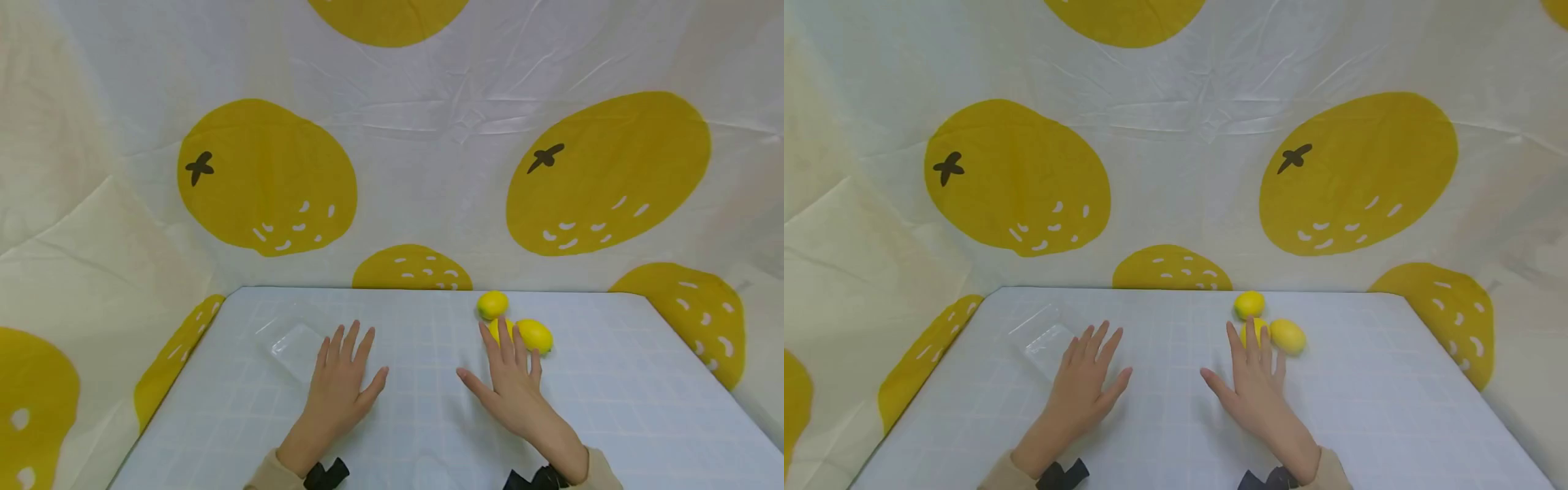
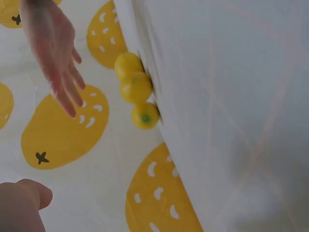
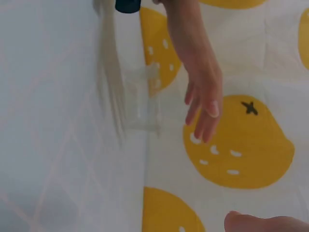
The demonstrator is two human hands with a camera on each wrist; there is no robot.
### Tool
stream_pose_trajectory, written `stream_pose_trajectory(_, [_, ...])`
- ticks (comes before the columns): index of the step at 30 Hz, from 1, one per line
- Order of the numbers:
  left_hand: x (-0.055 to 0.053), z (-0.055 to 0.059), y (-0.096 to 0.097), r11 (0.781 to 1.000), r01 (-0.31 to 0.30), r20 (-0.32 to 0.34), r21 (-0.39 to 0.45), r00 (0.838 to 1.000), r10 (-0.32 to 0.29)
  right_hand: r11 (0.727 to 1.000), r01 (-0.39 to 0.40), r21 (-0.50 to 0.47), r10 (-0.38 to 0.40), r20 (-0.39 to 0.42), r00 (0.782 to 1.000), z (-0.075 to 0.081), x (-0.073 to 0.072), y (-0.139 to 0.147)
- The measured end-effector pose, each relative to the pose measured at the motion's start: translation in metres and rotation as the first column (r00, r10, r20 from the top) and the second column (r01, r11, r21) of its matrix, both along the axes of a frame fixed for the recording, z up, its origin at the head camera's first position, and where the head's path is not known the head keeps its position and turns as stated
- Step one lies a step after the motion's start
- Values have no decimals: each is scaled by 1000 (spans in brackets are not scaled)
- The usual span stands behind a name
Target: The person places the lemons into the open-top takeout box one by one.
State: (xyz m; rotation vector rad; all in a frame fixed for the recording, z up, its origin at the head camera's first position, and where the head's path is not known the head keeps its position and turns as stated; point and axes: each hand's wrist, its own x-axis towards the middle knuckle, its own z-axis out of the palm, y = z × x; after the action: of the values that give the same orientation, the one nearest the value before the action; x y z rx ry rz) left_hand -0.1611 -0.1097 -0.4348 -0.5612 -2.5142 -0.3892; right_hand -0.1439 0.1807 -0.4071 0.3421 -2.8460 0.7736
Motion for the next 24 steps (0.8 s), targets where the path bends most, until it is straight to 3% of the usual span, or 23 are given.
stream_pose_trajectory(7, [-7,9,-11,997,26,-33,66,999,-24,985,-22,-171,32,52,998,4,-6,-10])
stream_pose_trajectory(13, [-22,13,-28,983,59,-140,173,990,-35,936,-39,-351,72,81,994,6,-13,-22])
stream_pose_trajectory(15, [-28,14,-38,974,64,-168,216,985,-27,904,-50,-424,99,95,991,5,-15,-27])
stream_pose_trajectory(18, [-36,14,-53,953,77,-218,294,976,-11,834,-52,-549,150,134,980,3,-17,-35])
stream_pose_trajectory(24, [-50,11,-84,907,73,-296,416,953,59,696,36,-717,209,250,946,-3,-23,-57])
